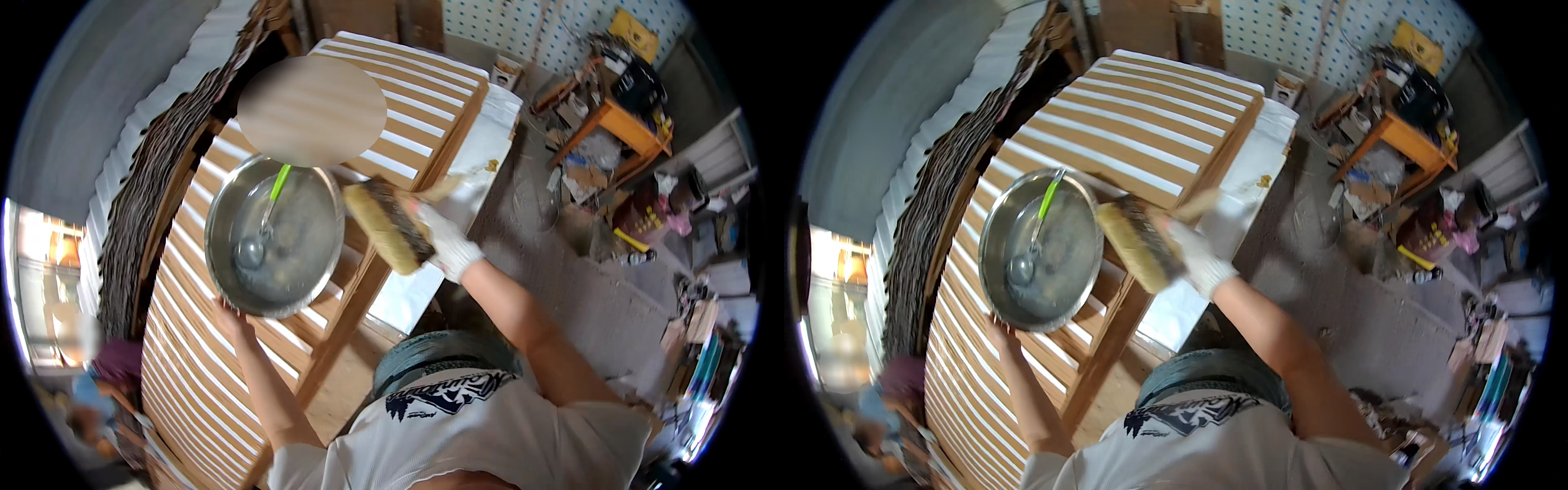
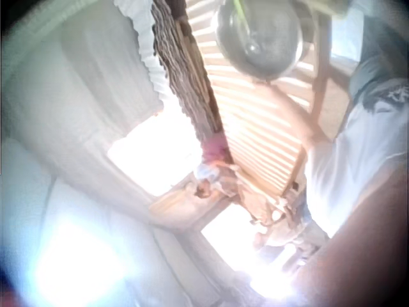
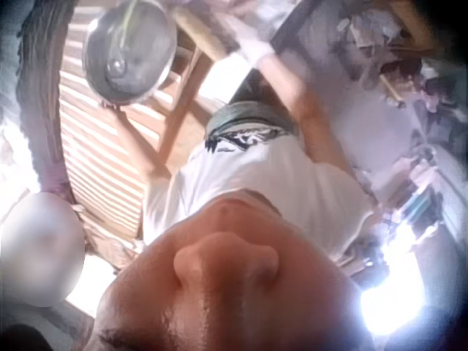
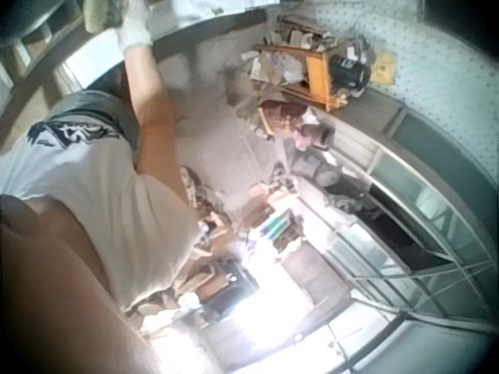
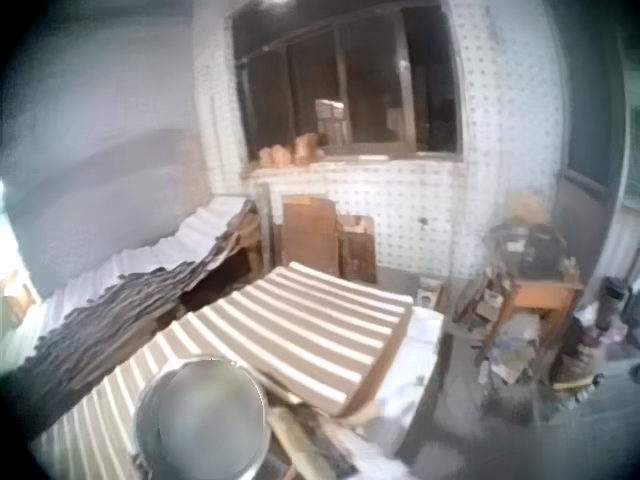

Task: The person repeatedly dips a brush into a metal bowl and applies a clear liquid to the surface of a large, striped, curved object. The person works along the length of the object, smoothing the applied liquid with the brush.

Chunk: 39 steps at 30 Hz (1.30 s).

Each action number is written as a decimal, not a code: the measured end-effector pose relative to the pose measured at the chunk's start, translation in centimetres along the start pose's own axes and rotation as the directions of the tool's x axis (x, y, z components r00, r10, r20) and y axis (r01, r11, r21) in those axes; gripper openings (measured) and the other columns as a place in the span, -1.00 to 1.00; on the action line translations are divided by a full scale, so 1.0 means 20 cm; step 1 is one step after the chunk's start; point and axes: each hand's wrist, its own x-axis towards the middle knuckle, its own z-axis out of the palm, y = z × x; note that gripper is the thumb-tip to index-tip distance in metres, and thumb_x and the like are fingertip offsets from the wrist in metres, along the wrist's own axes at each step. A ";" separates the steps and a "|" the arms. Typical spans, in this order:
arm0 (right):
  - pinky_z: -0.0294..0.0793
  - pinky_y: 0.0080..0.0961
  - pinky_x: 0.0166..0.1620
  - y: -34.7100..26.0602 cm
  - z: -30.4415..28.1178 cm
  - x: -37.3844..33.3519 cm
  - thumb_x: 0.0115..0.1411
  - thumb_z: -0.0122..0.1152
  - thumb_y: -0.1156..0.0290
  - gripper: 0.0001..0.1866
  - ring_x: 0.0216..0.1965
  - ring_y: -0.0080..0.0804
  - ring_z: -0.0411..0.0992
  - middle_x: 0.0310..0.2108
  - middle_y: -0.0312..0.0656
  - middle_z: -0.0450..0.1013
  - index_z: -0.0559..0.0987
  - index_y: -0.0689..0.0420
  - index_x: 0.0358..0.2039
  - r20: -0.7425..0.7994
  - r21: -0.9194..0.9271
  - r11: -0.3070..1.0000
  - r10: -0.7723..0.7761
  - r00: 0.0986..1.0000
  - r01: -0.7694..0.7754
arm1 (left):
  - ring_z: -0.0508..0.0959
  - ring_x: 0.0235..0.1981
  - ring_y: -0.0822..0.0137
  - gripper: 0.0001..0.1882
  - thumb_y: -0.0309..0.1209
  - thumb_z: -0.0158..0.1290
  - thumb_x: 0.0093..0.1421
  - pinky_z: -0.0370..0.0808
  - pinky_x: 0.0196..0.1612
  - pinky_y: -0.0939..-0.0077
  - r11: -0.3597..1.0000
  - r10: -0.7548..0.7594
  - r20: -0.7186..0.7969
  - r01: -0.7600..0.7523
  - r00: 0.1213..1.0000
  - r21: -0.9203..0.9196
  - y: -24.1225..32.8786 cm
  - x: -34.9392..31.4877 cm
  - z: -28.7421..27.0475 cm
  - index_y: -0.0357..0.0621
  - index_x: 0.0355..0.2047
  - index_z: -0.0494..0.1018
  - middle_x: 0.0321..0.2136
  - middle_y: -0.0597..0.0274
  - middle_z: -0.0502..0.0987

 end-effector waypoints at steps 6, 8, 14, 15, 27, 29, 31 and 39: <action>0.50 -0.44 0.01 -0.19 0.39 0.60 0.33 0.15 0.07 -0.51 -0.06 -0.39 0.49 -0.01 -0.16 0.52 0.50 0.10 0.14 0.210 -0.009 1.000 0.004 0.978 -0.003 | 0.30 0.26 0.14 -0.31 0.13 -0.20 0.37 0.18 0.33 0.12 0.976 -0.214 -0.136 0.206 0.967 -0.076 0.11 0.15 0.09 -0.20 0.24 0.26 0.22 0.15 0.33; 0.50 -0.47 -0.09 -0.15 0.42 0.76 0.29 0.21 0.01 -0.51 -0.14 -0.44 0.50 -0.07 -0.20 0.55 0.55 0.10 0.07 0.267 0.066 0.997 0.030 0.963 -0.050 | 0.32 0.25 0.11 -0.34 0.07 -0.21 0.38 0.18 0.33 0.11 0.976 -0.218 -0.215 0.206 0.952 -0.074 0.13 0.09 0.16 -0.25 0.21 0.28 0.20 0.10 0.35; 0.49 -0.47 0.08 -0.08 0.65 0.99 0.28 0.26 0.13 -0.55 -0.04 -0.43 0.50 -0.03 -0.19 0.54 0.55 0.20 0.03 0.368 0.192 0.981 -0.081 0.926 0.010 | 0.51 -0.17 0.15 -0.64 -0.24 -0.30 0.39 0.49 0.04 0.18 0.951 -0.118 -0.373 -0.003 0.920 -0.308 0.17 -0.10 0.20 -0.24 -0.19 0.41 -0.27 0.12 0.53; 0.45 -0.46 0.14 -0.23 0.69 0.90 0.28 0.26 0.13 -0.54 0.00 -0.43 0.48 -0.01 -0.18 0.53 0.55 0.20 0.03 0.372 0.107 0.994 -0.022 0.928 -0.019 | 0.52 -0.29 0.17 -0.70 -0.31 -0.30 0.37 0.55 -0.08 0.26 0.931 -0.090 -0.303 -0.027 0.949 -0.363 0.10 -0.11 0.04 -0.21 -0.25 0.39 -0.35 0.13 0.51; 0.54 -0.43 0.00 -0.52 0.73 1.44 0.35 0.09 0.18 -0.53 -0.06 -0.34 0.52 0.00 -0.12 0.50 0.48 0.26 0.11 0.258 -0.238 0.968 0.137 0.956 -0.075 | 0.49 0.01 0.27 -0.56 -0.12 -0.19 0.44 0.42 0.08 0.31 0.875 -0.136 -0.536 -0.153 0.834 -0.459 0.00 -0.49 0.78 -0.23 0.04 0.42 -0.05 0.19 0.52; 0.54 -0.51 -0.11 -0.54 0.69 1.58 0.35 0.09 0.23 -0.56 -0.19 -0.46 0.50 -0.15 -0.13 0.50 0.49 0.34 0.05 0.354 -0.181 0.973 -0.069 0.933 0.140 | 0.47 -0.10 0.39 -0.59 -0.16 -0.06 0.41 0.38 0.03 0.48 0.956 -0.123 -0.600 -0.068 0.791 -0.286 0.04 -0.58 0.82 -0.24 0.07 0.41 -0.11 0.21 0.52; 0.48 -0.52 -0.23 -0.58 0.73 1.54 0.35 0.10 0.24 -0.61 -0.31 -0.54 0.46 -0.31 -0.24 0.51 0.56 0.35 -0.07 0.461 -0.309 0.886 -0.178 0.869 0.345 | 0.42 -0.36 0.54 -0.69 -0.27 0.10 0.31 0.37 -0.29 0.58 0.975 0.133 -0.705 -0.218 0.696 -0.032 -0.04 -0.71 0.74 -0.12 -0.01 0.43 -0.30 0.35 0.50; 0.45 -0.11 -0.31 -0.32 0.86 1.09 0.11 0.22 -0.16 -0.39 -0.46 0.08 0.50 -0.54 0.16 0.50 0.62 0.27 -0.55 0.811 -0.552 -0.193 0.101 0.576 0.811 | 0.17 -0.67 0.62 -0.70 -0.62 0.02 0.25 0.14 -0.65 0.65 0.999 -0.028 -0.673 -0.007 0.740 -0.050 -0.56 -1.58 0.63 -0.02 -0.50 0.15 -0.61 0.47 0.17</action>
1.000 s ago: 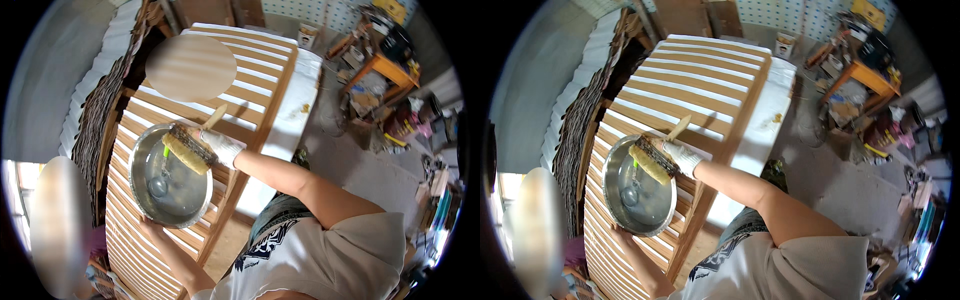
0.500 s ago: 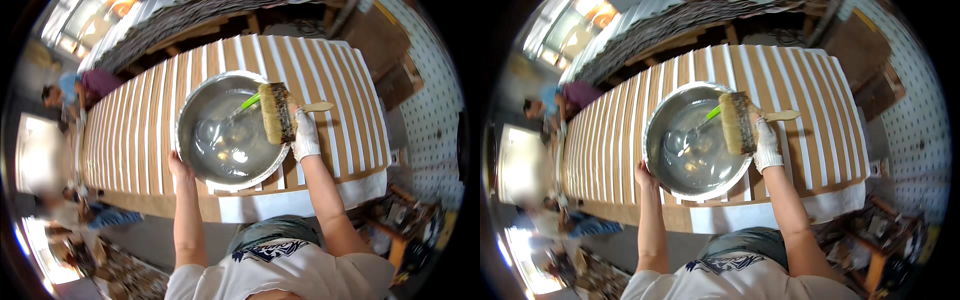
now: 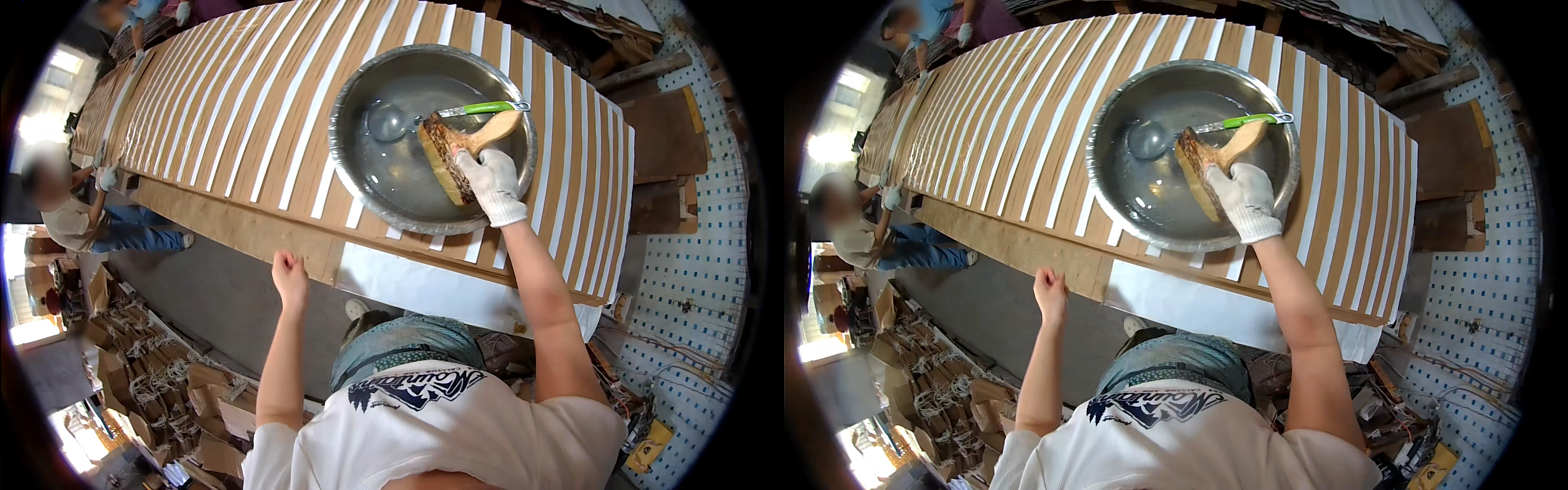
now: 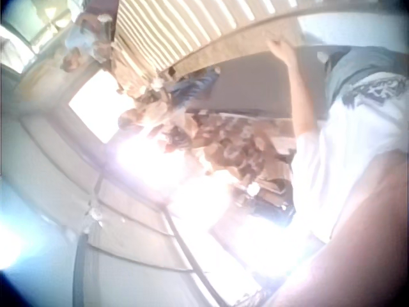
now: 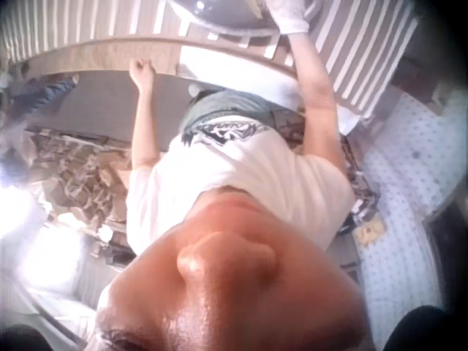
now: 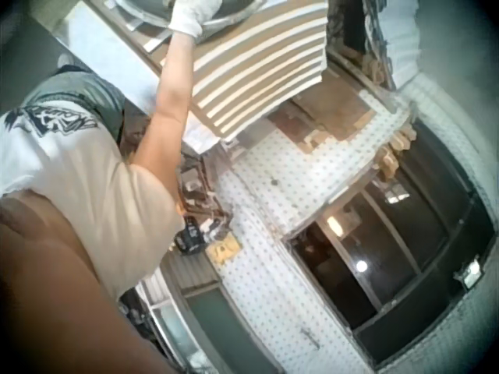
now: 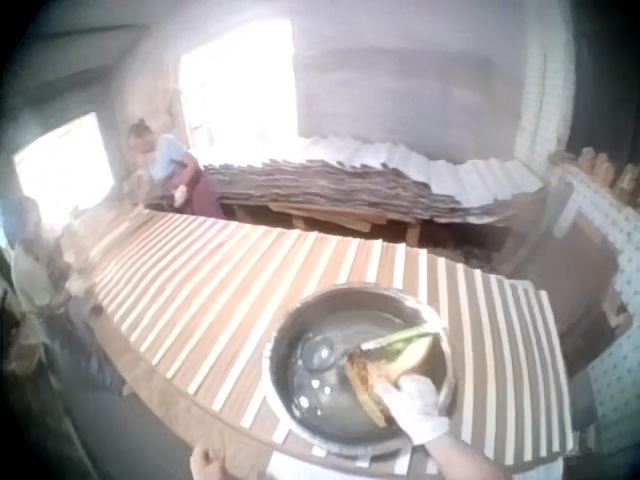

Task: The person repeatedly dips a brush into a metal bowl and applies a clear liquid to the surface of a large, striped, curved object. The person works along the length of the object, smoothing the applied liquid with the brush.

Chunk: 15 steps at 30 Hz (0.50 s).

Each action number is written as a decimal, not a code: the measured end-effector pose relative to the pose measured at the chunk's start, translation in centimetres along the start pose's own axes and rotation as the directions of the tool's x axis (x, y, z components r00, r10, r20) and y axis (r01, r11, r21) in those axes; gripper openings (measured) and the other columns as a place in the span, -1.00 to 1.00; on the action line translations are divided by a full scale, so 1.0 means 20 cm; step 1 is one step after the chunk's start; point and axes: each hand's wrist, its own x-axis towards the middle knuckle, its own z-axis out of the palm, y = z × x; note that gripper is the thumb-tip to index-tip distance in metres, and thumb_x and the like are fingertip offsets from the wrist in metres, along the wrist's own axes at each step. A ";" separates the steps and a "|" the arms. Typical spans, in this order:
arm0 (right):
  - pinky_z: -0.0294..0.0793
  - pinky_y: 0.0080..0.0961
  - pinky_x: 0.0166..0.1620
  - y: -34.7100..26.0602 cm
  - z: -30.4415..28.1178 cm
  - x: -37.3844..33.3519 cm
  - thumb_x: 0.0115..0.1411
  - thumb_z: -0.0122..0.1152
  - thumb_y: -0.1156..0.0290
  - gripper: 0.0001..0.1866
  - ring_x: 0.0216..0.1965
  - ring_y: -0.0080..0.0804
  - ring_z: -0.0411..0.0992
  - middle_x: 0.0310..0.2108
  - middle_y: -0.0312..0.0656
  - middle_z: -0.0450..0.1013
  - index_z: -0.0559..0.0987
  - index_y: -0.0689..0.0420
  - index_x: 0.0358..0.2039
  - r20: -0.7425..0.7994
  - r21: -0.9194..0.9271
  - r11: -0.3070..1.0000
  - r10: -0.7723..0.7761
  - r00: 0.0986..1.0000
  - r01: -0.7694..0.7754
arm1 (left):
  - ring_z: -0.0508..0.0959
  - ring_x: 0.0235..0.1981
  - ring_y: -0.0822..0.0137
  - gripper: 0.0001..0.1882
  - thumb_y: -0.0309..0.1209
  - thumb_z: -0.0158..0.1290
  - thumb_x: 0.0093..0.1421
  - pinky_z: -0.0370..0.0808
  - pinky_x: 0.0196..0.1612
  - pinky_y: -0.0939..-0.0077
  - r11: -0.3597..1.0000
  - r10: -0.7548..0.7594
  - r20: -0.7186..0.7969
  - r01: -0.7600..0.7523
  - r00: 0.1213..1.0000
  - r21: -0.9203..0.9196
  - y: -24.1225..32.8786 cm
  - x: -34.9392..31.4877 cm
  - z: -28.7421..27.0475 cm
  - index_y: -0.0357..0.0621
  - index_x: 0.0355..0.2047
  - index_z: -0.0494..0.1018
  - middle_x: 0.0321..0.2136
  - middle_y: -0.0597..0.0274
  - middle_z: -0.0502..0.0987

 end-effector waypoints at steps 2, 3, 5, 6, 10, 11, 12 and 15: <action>0.49 -0.10 -0.26 -0.10 0.05 -0.03 0.11 0.17 -0.19 -0.38 -0.41 0.11 0.53 -0.53 0.15 0.52 0.65 0.25 -0.54 0.052 -0.177 0.984 0.008 0.999 0.002 | 0.17 -0.67 0.62 -0.63 -0.63 0.04 0.26 0.14 -0.66 0.65 0.996 -0.014 -0.026 0.017 1.000 0.088 -0.13 -0.15 -0.24 -0.01 -0.53 0.10 -0.64 0.48 0.13; 0.51 -0.08 -0.20 -0.10 0.09 -0.04 0.12 0.12 -0.22 -0.36 -0.36 0.11 0.55 -0.50 0.14 0.53 0.67 0.22 -0.48 0.047 -0.199 0.979 -0.043 0.998 0.052 | 0.15 -0.68 0.62 -0.62 -0.60 0.05 0.27 0.12 -0.68 0.64 0.992 -0.057 -0.052 0.062 0.997 0.107 -0.18 -0.22 -0.37 -0.01 -0.55 0.09 -0.66 0.48 0.12; 0.49 -0.09 -0.16 -0.07 0.13 -0.05 0.13 0.11 -0.20 -0.35 -0.33 0.11 0.55 -0.48 0.16 0.53 0.67 0.25 -0.48 0.035 -0.183 0.980 -0.066 0.997 0.072 | 0.12 -0.69 0.61 -0.59 -0.55 0.06 0.30 0.10 -0.71 0.60 0.979 -0.136 -0.102 0.150 0.985 0.141 -0.27 -0.33 -0.61 -0.01 -0.57 0.07 -0.67 0.48 0.09; 0.48 -0.10 -0.14 -0.07 0.14 -0.05 0.13 0.11 -0.20 -0.35 -0.32 0.11 0.55 -0.47 0.17 0.53 0.67 0.26 -0.48 0.030 -0.194 0.978 -0.072 0.997 0.076 | 0.10 -0.69 0.60 -0.57 -0.53 0.06 0.31 0.08 -0.72 0.58 0.972 -0.171 -0.133 0.189 0.976 0.138 -0.33 -0.38 -0.74 -0.01 -0.59 0.06 -0.68 0.49 0.08; 0.45 -0.16 -0.09 -0.17 0.17 -0.07 0.14 0.12 -0.15 -0.38 -0.18 0.08 0.54 -0.30 0.24 0.54 0.66 0.28 -0.33 0.095 -0.292 0.956 -0.007 0.995 0.035 | 0.06 -0.67 0.59 -0.54 -0.47 0.08 0.32 0.05 -0.69 0.52 0.962 -0.230 -0.296 0.262 0.927 0.073 -0.64 -0.63 -1.36 -0.03 -0.61 0.05 -0.70 0.48 0.06; 0.46 -0.19 -0.09 -0.24 0.19 -0.09 0.15 0.15 -0.14 -0.39 -0.18 0.02 0.55 -0.28 0.20 0.56 0.67 0.26 -0.29 0.066 -0.226 0.974 0.023 0.998 -0.008 | 0.05 -0.67 0.58 -0.52 -0.45 0.09 0.31 0.04 -0.67 0.50 0.950 -0.219 -0.343 0.280 0.913 0.136 -0.71 -0.71 -1.52 -0.03 -0.63 0.04 -0.71 0.48 0.06; 0.46 -0.23 -0.09 -0.28 0.19 -0.12 0.15 0.18 -0.12 -0.41 -0.19 -0.03 0.57 -0.26 0.16 0.57 0.67 0.25 -0.25 0.043 -0.157 0.987 0.053 0.998 -0.045 | 0.04 -0.66 0.57 -0.50 -0.43 0.11 0.31 0.04 -0.66 0.49 0.933 -0.209 -0.391 0.303 0.896 0.194 -0.78 -0.79 -1.68 -0.03 -0.65 0.03 -0.72 0.48 0.06; 0.50 -0.50 -0.16 0.21 0.22 0.07 0.18 0.35 0.18 -0.61 -0.28 -0.49 0.53 -0.22 -0.24 0.59 0.65 0.22 -0.11 -0.116 0.513 0.836 0.292 0.949 -0.194 | 0.01 -0.63 0.56 -0.42 -0.37 0.16 0.28 0.02 -0.61 0.45 0.908 -0.239 -0.492 0.372 0.837 0.191 -0.87 -0.87 -1.95 -0.04 -0.70 0.00 -0.74 0.48 0.05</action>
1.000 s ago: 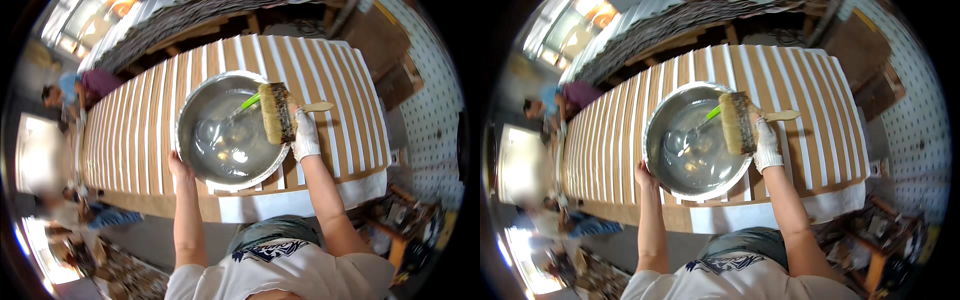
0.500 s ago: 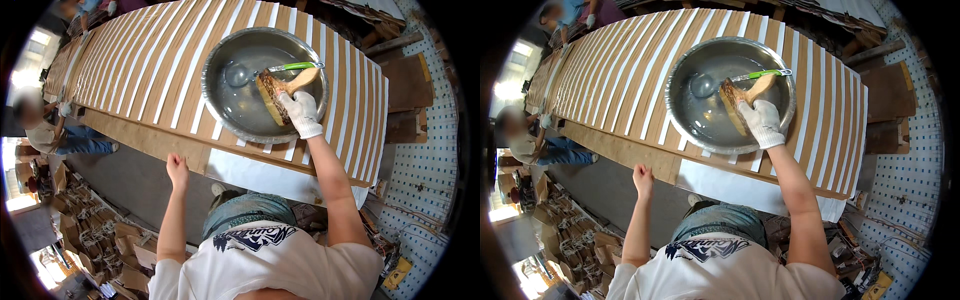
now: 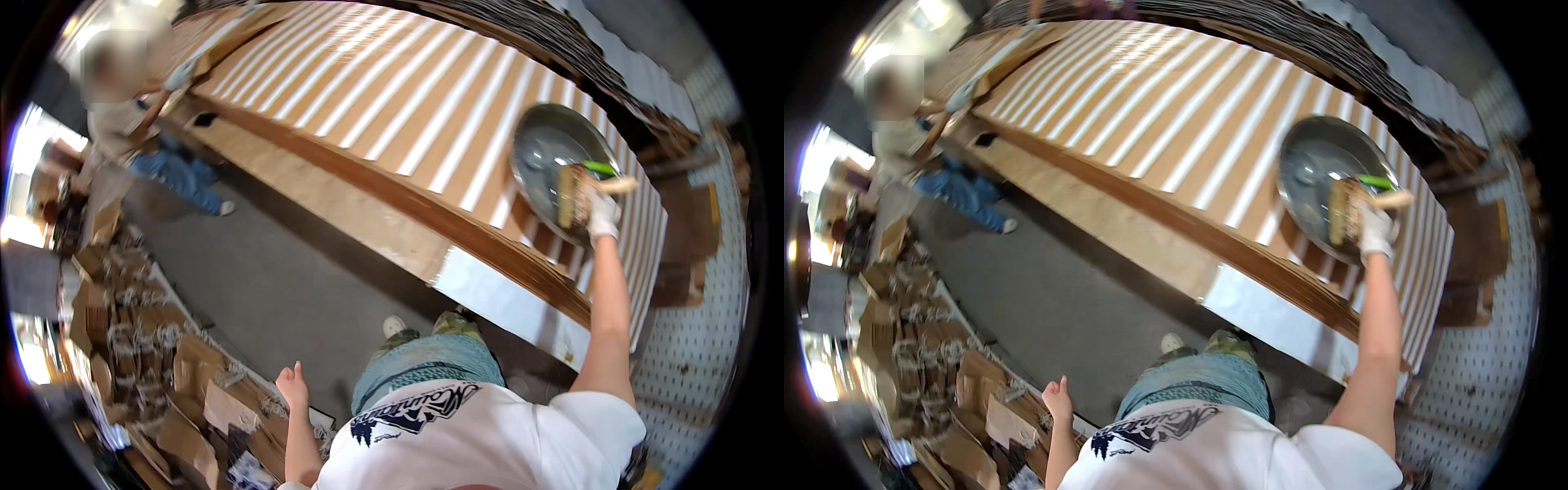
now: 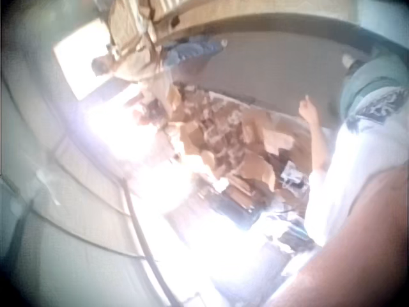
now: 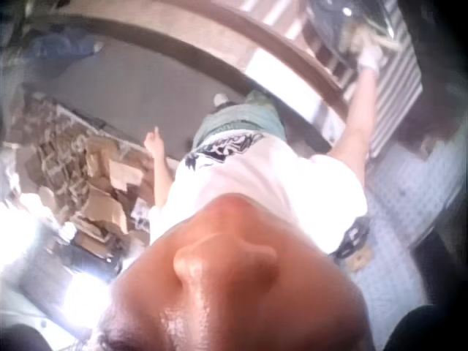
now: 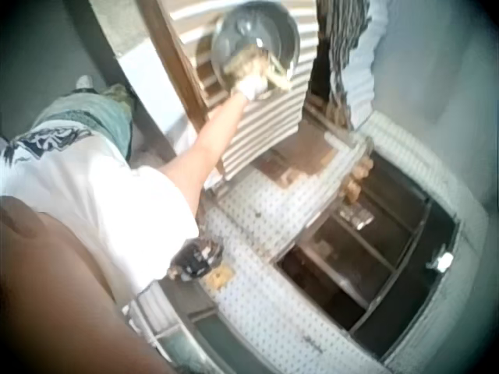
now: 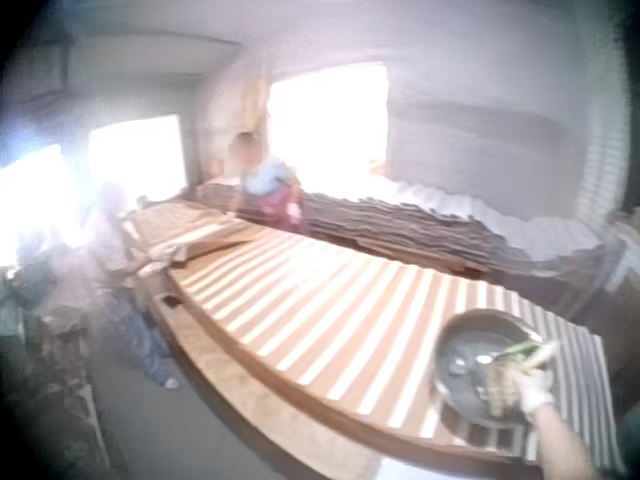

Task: The person repeatedly dips a brush into a metal bowl and applies a clear liquid to the surface of a large, striped, curved object. The person works along the length of the object, smoothing the applied liquid with the brush.

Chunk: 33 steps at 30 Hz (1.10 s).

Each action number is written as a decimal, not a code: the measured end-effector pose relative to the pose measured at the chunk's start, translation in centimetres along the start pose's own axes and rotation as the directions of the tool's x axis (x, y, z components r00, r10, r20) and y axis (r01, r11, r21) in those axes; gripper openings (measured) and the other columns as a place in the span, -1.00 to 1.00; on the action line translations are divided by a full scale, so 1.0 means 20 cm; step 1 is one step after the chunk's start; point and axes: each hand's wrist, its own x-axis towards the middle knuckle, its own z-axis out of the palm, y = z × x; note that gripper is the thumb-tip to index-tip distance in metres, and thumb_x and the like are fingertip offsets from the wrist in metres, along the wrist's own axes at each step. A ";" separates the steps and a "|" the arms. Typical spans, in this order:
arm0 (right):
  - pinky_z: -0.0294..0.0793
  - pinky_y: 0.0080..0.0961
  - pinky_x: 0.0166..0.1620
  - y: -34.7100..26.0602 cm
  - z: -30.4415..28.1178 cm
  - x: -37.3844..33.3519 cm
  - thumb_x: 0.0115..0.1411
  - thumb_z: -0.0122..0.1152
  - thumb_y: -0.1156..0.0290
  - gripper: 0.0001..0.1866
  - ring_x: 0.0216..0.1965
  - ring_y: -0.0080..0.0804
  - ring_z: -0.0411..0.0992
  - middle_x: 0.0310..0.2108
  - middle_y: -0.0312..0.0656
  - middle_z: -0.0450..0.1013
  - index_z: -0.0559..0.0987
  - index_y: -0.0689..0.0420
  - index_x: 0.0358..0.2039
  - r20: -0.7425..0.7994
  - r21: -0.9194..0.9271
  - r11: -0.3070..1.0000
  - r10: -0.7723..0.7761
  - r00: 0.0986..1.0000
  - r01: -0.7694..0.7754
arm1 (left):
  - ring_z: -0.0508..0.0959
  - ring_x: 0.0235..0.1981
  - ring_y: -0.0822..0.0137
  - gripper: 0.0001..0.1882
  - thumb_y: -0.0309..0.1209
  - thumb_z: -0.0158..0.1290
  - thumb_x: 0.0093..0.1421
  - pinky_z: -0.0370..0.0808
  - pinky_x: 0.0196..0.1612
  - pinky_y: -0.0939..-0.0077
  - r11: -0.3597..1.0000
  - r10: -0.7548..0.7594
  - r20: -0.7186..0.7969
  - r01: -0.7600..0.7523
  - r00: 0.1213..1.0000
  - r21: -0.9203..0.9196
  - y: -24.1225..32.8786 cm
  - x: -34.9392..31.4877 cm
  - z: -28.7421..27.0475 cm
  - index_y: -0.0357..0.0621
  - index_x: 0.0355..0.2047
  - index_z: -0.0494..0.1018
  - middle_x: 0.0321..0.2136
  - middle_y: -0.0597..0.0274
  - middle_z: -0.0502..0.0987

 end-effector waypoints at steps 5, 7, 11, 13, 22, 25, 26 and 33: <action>0.57 -0.34 -0.27 -0.01 0.05 -0.07 0.21 0.32 0.25 -0.59 -0.37 -0.37 0.55 -0.25 -0.20 0.57 0.58 0.28 -0.05 -0.332 0.162 0.967 0.240 0.912 -0.195 | 0.07 -0.83 0.52 -0.35 -0.07 0.06 0.35 0.05 -0.78 0.47 0.937 -0.311 -0.037 0.300 0.950 -0.179 0.12 0.00 -0.31 0.03 -0.77 0.00 -0.84 0.46 0.07; 0.57 -0.34 -0.26 -0.07 0.06 -0.16 0.20 0.33 0.22 -0.59 -0.38 -0.37 0.55 -0.26 -0.20 0.58 0.59 0.26 -0.06 -0.341 -0.032 0.992 0.102 0.934 -0.120 | 0.11 -0.92 0.47 -0.35 0.02 -0.06 0.40 0.07 -0.86 0.48 0.943 -0.267 -0.015 0.258 0.964 -0.208 0.04 0.10 -0.35 0.05 -0.77 0.02 -0.87 0.45 0.07; 0.27 -0.54 -0.73 -0.18 0.13 -0.25 0.29 0.22 0.13 -0.73 -0.79 -0.61 0.30 -0.72 -0.46 0.38 0.48 -0.05 -0.49 -0.471 0.354 0.924 0.311 0.826 -0.146 | 0.14 -0.91 0.48 -0.40 -0.04 -0.12 0.44 0.09 -0.86 0.48 0.933 -0.232 -0.023 0.216 0.973 -0.288 0.10 0.30 -0.33 0.03 -0.73 0.05 -0.86 0.44 0.07; 0.43 -0.42 -0.55 -0.11 0.02 -0.15 0.30 0.18 0.07 -0.74 -0.55 -0.46 0.46 -0.46 -0.33 0.50 0.55 0.00 -0.24 -0.290 0.420 0.896 0.281 0.915 -0.142 | 0.15 -0.90 0.49 -0.41 -0.06 -0.14 0.45 0.10 -0.85 0.49 0.920 -0.198 -0.014 0.181 0.980 -0.347 0.12 0.45 -0.30 0.01 -0.72 0.07 -0.85 0.45 0.08; 0.40 -0.68 -0.43 -0.98 1.23 -0.66 0.31 0.11 -0.03 -0.55 -0.36 -0.49 0.49 -0.12 -0.37 0.54 0.52 -0.01 0.04 0.038 0.488 0.841 0.247 0.968 -0.234 | 0.28 -0.84 0.48 -0.58 -0.11 -0.16 0.47 0.22 -0.77 0.51 0.978 -0.058 -0.023 0.052 0.998 -0.204 0.76 1.01 -0.18 -0.14 -0.46 0.29 -0.76 0.43 0.13; 0.48 -0.63 -0.35 -0.96 1.67 -0.48 0.27 0.25 0.19 -0.63 -0.32 -0.46 0.52 -0.15 -0.25 0.55 0.53 0.09 0.02 0.179 0.607 0.747 0.204 0.963 -0.271 | 0.48 -0.67 0.44 -0.69 -0.22 -0.15 0.46 0.39 -0.62 0.48 0.978 0.209 0.085 -0.208 0.974 -0.019 0.84 1.34 -0.10 -0.22 -0.07 0.39 -0.55 0.27 0.34; 0.51 -0.58 -0.28 -1.00 1.82 -0.48 0.25 0.28 0.27 -0.65 -0.29 -0.44 0.53 -0.18 -0.23 0.55 0.53 0.13 0.00 0.240 0.560 0.772 0.195 0.951 -0.300 | 0.52 -0.54 0.39 -0.71 -0.25 -0.12 0.44 0.43 -0.51 0.46 0.956 0.287 0.137 -0.292 0.948 0.019 0.93 1.41 -0.07 -0.19 -0.03 0.40 -0.47 0.22 0.38; 0.49 -0.34 -0.08 -1.20 2.64 -0.50 0.19 0.26 0.11 -0.54 -0.22 -0.22 0.55 -0.19 0.00 0.59 0.62 0.26 -0.11 0.432 -0.064 0.962 -0.213 0.876 0.266 | 0.45 0.04 0.08 -0.61 -0.34 0.11 0.23 0.38 0.12 0.21 0.507 0.712 0.518 -0.857 0.474 0.087 1.70 1.78 0.39 0.03 0.08 0.50 -0.04 0.08 0.49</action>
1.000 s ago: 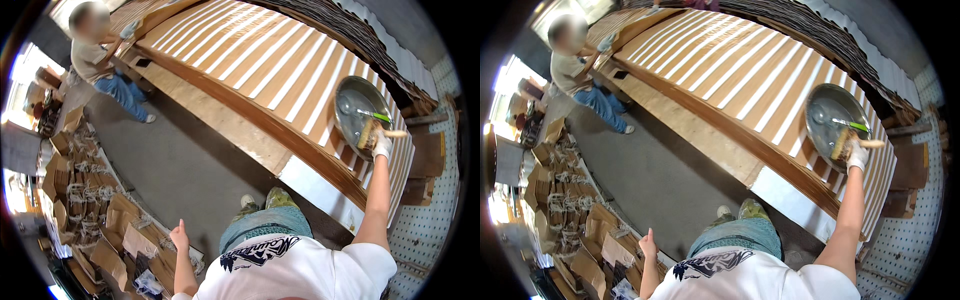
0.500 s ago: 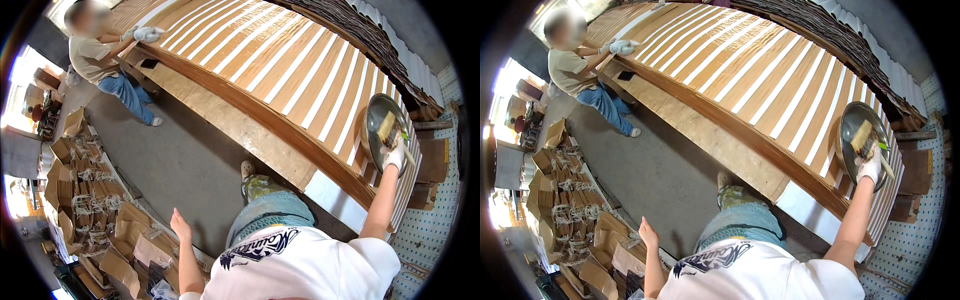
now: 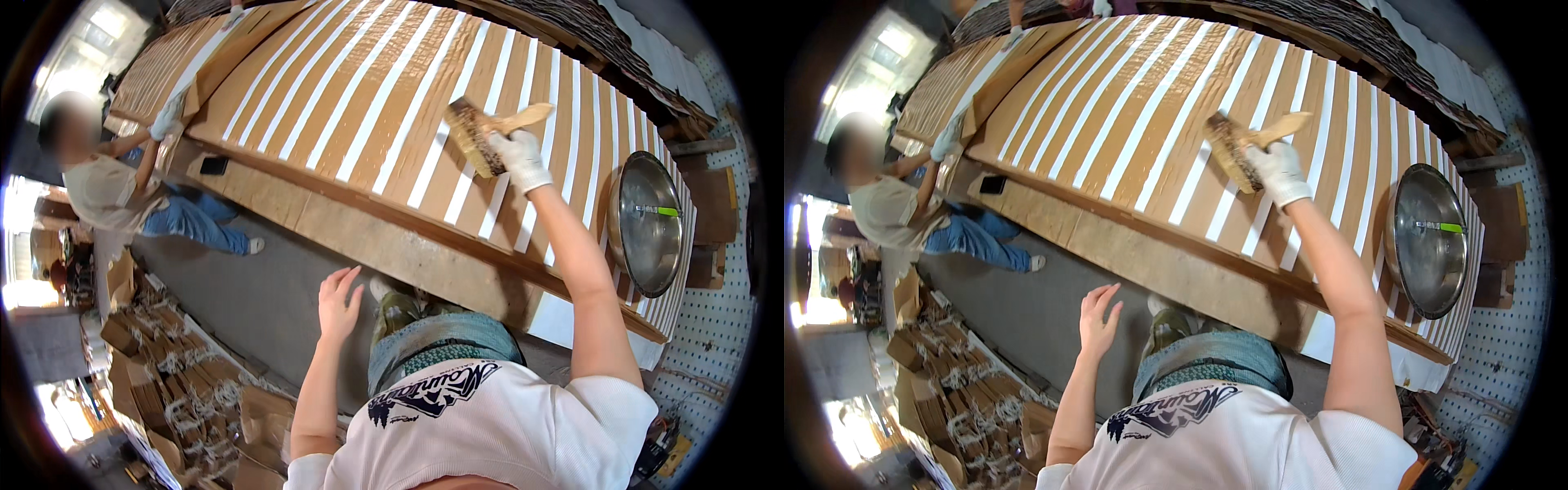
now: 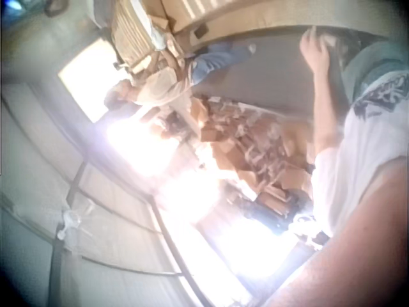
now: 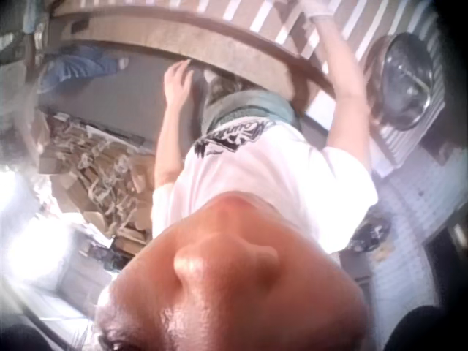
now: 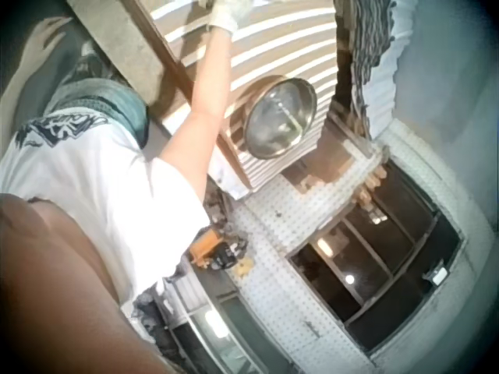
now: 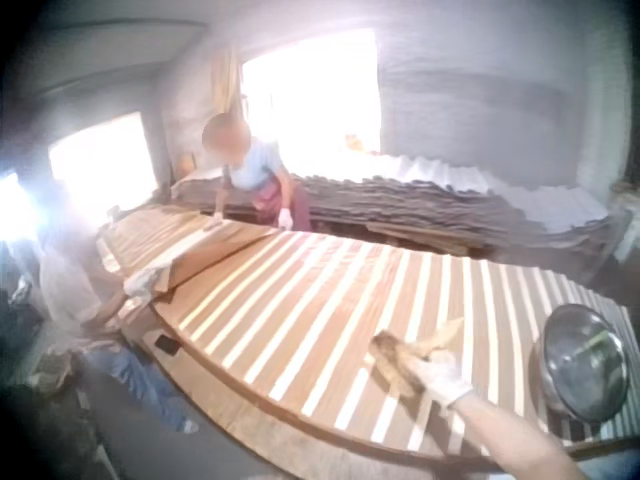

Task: The person repeatedly dips a brush into a metal bowl and applies a clear liquid to the surface of a large, striped, curved object. The person works along the length of the object, smoothing the applied liquid with the brush.

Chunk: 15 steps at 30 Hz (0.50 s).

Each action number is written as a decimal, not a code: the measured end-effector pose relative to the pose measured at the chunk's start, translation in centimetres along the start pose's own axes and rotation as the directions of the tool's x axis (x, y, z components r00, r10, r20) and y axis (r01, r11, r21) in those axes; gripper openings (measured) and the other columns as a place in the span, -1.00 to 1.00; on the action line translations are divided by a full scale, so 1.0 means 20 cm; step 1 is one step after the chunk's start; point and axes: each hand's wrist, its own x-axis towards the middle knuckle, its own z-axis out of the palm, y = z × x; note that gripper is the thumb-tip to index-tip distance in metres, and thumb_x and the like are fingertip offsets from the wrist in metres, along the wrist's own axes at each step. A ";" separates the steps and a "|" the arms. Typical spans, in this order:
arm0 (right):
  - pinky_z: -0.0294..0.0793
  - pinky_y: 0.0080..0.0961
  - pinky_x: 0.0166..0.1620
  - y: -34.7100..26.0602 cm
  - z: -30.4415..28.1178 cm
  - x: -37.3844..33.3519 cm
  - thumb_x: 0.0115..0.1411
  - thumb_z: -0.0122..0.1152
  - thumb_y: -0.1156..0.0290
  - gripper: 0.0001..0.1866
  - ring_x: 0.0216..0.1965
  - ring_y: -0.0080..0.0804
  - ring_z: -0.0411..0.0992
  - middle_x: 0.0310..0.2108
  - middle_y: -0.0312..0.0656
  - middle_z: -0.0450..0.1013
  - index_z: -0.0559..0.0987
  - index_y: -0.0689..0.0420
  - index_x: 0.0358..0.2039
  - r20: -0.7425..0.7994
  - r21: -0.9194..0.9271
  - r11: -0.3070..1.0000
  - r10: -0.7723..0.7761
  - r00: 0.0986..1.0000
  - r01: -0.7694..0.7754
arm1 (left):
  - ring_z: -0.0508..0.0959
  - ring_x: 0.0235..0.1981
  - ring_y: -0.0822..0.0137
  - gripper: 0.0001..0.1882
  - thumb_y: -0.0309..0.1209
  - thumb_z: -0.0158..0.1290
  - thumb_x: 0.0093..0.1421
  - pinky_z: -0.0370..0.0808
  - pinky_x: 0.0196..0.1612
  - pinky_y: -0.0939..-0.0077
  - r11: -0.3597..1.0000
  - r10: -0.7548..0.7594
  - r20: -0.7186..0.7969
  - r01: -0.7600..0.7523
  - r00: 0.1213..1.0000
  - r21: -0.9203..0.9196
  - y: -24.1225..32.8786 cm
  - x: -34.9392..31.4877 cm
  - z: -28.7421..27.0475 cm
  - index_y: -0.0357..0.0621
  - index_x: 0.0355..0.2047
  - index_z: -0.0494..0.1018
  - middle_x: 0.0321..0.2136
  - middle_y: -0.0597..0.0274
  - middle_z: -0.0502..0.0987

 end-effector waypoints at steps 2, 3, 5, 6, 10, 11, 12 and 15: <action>0.47 -0.22 -0.05 -0.05 0.12 0.09 0.17 0.18 0.03 -0.52 -0.17 0.00 0.54 -0.21 0.11 0.56 0.64 0.22 -0.15 -0.014 -0.373 0.922 -0.118 0.993 0.105 | 0.45 0.06 0.05 -0.54 -0.30 0.18 0.16 0.32 0.19 0.10 0.985 0.155 0.063 -0.159 0.986 0.066 -0.02 0.27 0.02 0.08 0.10 0.49 0.04 0.13 0.48; 0.45 -0.12 -0.03 -0.01 0.18 0.15 0.17 0.14 -0.02 -0.49 -0.16 0.14 0.49 -0.22 0.15 0.54 0.64 0.22 -0.20 -0.013 -0.528 0.844 -0.122 0.992 0.097 | 0.45 0.06 0.05 -0.51 -0.31 0.19 0.14 0.30 0.19 0.08 0.954 0.254 0.086 -0.264 0.964 0.143 -0.01 0.42 0.03 0.09 0.12 0.48 0.05 0.13 0.47; 0.44 -0.12 -0.03 -0.06 0.29 0.16 0.18 0.14 -0.02 -0.50 -0.16 0.13 0.49 -0.24 0.13 0.53 0.63 0.22 -0.23 -0.024 -0.445 0.889 -0.130 0.991 0.106 | 0.44 0.07 0.05 -0.46 -0.31 0.21 0.11 0.30 0.18 0.05 0.879 0.391 0.153 -0.418 0.907 0.231 0.00 0.62 0.03 0.10 0.14 0.45 0.05 0.12 0.47; 0.44 -0.12 -0.04 -0.09 0.33 0.20 0.19 0.14 -0.03 -0.51 -0.16 0.12 0.49 -0.26 0.12 0.53 0.63 0.22 -0.25 -0.042 -0.405 0.907 -0.147 0.988 0.118 | 0.44 0.07 0.05 -0.45 -0.30 0.21 0.10 0.31 0.17 0.04 0.844 0.445 0.179 -0.477 0.878 0.244 -0.01 0.73 0.03 0.09 0.15 0.45 0.04 0.12 0.48; 0.40 -0.11 0.05 -0.17 0.49 0.26 0.15 0.19 0.22 -0.67 -0.07 0.07 0.45 -0.17 0.06 0.52 0.62 0.07 -0.11 0.035 -0.539 0.798 -0.297 0.954 0.268 | 0.47 0.01 0.02 -0.47 -0.29 0.23 0.07 0.35 0.08 0.04 0.851 0.499 0.315 -0.525 0.807 -0.004 -0.23 1.03 0.06 0.02 0.10 0.47 -0.02 0.13 0.51; 0.37 -0.14 0.11 -0.04 0.48 0.29 0.16 0.17 0.25 -0.63 -0.03 0.03 0.45 -0.14 0.02 0.54 0.62 0.06 -0.04 0.034 -0.608 0.749 -0.306 0.951 0.263 | 0.48 -0.05 -0.01 -0.53 -0.34 0.21 0.07 0.37 0.03 0.07 0.860 0.510 0.215 -0.502 0.833 -0.093 -0.23 1.16 0.02 -0.03 0.04 0.49 -0.09 0.11 0.53; 0.36 -0.15 0.13 0.03 0.47 0.30 0.15 0.19 0.27 -0.63 -0.01 -0.03 0.46 -0.13 -0.02 0.55 0.63 0.08 -0.04 0.030 -0.640 0.743 -0.232 0.972 0.197 | 0.48 -0.05 -0.01 -0.54 -0.38 0.18 0.08 0.37 0.03 0.08 0.877 0.479 0.105 -0.481 0.872 0.001 -0.28 1.35 -0.05 -0.04 0.05 0.48 -0.09 0.09 0.52; 0.38 -0.22 0.12 0.02 0.47 0.25 0.08 0.31 0.35 -0.66 -0.02 -0.08 0.50 -0.06 -0.05 0.57 0.66 0.15 -0.11 -0.050 -0.635 0.765 -0.182 0.982 0.109 | 0.47 -0.05 -0.03 -0.59 -0.45 0.09 0.14 0.38 0.03 0.10 0.933 0.339 -0.214 -0.298 0.916 0.202 -0.53 1.89 -0.35 -0.09 0.04 0.46 -0.09 0.01 0.50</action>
